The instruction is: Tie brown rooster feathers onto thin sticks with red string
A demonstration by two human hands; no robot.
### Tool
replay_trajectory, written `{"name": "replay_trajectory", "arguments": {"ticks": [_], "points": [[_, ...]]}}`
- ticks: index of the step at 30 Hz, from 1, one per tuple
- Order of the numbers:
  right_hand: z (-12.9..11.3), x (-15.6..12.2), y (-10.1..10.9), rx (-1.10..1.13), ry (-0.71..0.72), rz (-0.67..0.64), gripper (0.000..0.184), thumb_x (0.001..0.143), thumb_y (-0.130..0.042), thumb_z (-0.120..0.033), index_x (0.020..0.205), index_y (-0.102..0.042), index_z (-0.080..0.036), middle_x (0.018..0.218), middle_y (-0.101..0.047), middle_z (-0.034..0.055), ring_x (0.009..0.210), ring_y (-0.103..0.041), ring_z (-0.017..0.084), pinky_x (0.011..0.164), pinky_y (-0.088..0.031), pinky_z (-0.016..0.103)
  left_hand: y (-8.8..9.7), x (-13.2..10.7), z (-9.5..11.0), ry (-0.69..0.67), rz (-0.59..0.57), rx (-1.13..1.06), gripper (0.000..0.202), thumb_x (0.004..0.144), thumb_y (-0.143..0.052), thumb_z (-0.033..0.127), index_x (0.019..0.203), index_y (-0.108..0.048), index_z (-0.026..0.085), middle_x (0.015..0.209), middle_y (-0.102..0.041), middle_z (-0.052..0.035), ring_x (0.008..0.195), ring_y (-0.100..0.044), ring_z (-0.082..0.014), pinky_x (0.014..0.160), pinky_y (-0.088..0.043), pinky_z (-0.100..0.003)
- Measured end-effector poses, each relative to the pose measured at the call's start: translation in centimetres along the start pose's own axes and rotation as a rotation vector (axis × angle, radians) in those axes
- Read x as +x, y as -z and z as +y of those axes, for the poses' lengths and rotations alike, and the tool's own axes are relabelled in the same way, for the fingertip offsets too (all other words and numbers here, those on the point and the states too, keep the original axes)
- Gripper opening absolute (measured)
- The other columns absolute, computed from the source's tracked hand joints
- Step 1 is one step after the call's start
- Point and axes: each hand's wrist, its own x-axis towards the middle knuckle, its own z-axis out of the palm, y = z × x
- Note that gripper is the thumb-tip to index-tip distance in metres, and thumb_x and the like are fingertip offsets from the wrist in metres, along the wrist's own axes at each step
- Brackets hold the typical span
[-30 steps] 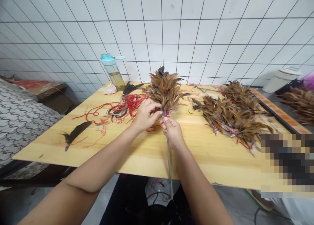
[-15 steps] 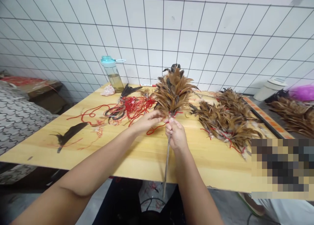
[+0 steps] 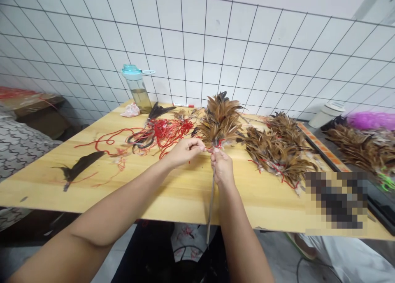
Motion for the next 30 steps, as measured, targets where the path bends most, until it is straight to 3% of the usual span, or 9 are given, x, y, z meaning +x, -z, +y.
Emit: {"name": "replay_trajectory", "arguments": {"ticks": [7, 11, 14, 16, 19, 23, 26, 30], "points": [[0.6, -0.2, -0.9, -0.114, 0.096, 0.071, 0.037, 0.063, -0.07, -0.05, 0.073, -0.062, -0.015, 0.048, -0.04, -0.0067, 0.041, -0.025, 0.005, 0.04, -0.014, 0.024, -0.5, -0.1, 0.4, 0.043, 0.101, -0.027, 0.026, 0.079, -0.055, 0.037, 0.07, -0.066, 0.015, 0.053, -0.048, 0.0038, 0.052, -0.037, -0.0096, 0.053, -0.027, -0.022], [0.4, -0.2, -0.5, -0.119, 0.098, 0.08, 0.036, 0.061, -0.072, -0.05, 0.065, -0.056, -0.018, 0.048, -0.041, -0.0062, 0.041, -0.024, 0.006, 0.04, -0.012, 0.024, 0.2, 0.2, -0.3, 0.022, 0.063, 0.181, 0.031, 0.081, -0.054, 0.042, 0.067, -0.068, 0.018, 0.054, -0.053, 0.0007, 0.055, -0.043, -0.0132, 0.056, -0.03, -0.025], [0.0, -0.3, -0.3, -0.092, 0.071, 0.076, 0.037, 0.059, -0.073, -0.05, 0.066, -0.057, -0.018, 0.048, -0.042, -0.0056, 0.041, -0.023, 0.005, 0.041, -0.011, 0.024, 0.5, 0.5, -1.0, -0.053, 0.055, 0.296, 0.031, 0.083, -0.054, 0.039, 0.064, -0.066, 0.018, 0.066, -0.062, -0.005, 0.068, -0.052, -0.0178, 0.067, -0.037, -0.027], [-0.2, -0.5, -0.4, -0.086, 0.079, 0.068, 0.038, 0.058, -0.074, -0.051, 0.068, -0.059, -0.017, 0.049, -0.043, -0.0051, 0.042, -0.024, 0.005, 0.041, -0.012, 0.023, 0.1, 0.5, -1.2, -0.036, 0.017, 0.211, 0.031, 0.086, -0.05, 0.038, 0.071, -0.066, 0.017, 0.076, -0.066, -0.0067, 0.078, -0.056, -0.0195, 0.076, -0.041, -0.029], [-0.6, -1.1, -1.0, -0.11, 0.151, 0.055, 0.038, 0.06, -0.074, -0.051, 0.057, -0.053, -0.019, 0.05, -0.043, -0.0037, 0.046, -0.031, 0.007, 0.043, -0.021, 0.023, -1.2, 0.2, -1.1, 0.011, -0.132, -0.165, 0.037, 0.089, -0.044, 0.045, 0.08, -0.063, 0.015, 0.084, -0.066, -0.0063, 0.085, -0.059, -0.0179, 0.084, -0.043, -0.03], [-1.2, -1.9, -1.5, -0.184, 0.238, 0.014, 0.041, 0.07, -0.068, -0.05, 0.052, -0.047, -0.02, 0.051, -0.042, -0.0027, 0.05, -0.036, 0.01, 0.049, -0.031, 0.025, -2.5, -0.4, -0.6, 0.105, -0.308, -0.653, 0.043, 0.084, -0.051, 0.055, 0.082, -0.058, 0.013, 0.078, -0.061, -0.0044, 0.068, -0.056, -0.0118, 0.065, -0.044, -0.024], [-1.5, -2.3, -1.3, -0.297, 0.304, 0.026, 0.04, 0.075, -0.064, -0.05, 0.053, -0.049, -0.02, 0.053, -0.046, -0.0009, 0.054, -0.04, 0.012, 0.053, -0.034, 0.026, -2.1, -0.4, -0.3, 0.144, -0.257, -0.603, 0.038, 0.079, -0.061, 0.049, 0.081, -0.06, 0.011, 0.074, -0.06, -0.0026, 0.06, -0.049, -0.008, 0.059, -0.039, -0.021], [-1.7, -2.6, -1.0, -0.57, 0.416, 0.129, 0.039, 0.081, -0.057, -0.046, 0.053, -0.05, -0.02, 0.051, -0.046, -0.0009, 0.053, -0.039, 0.013, 0.054, -0.032, 0.026, -1.1, -0.2, 0.5, 0.168, -0.113, -0.465, 0.025, 0.071, -0.068, 0.035, 0.074, -0.066, 0.01, 0.074, -0.065, -0.0038, 0.074, -0.057, -0.0132, 0.075, -0.042, -0.026]]}}
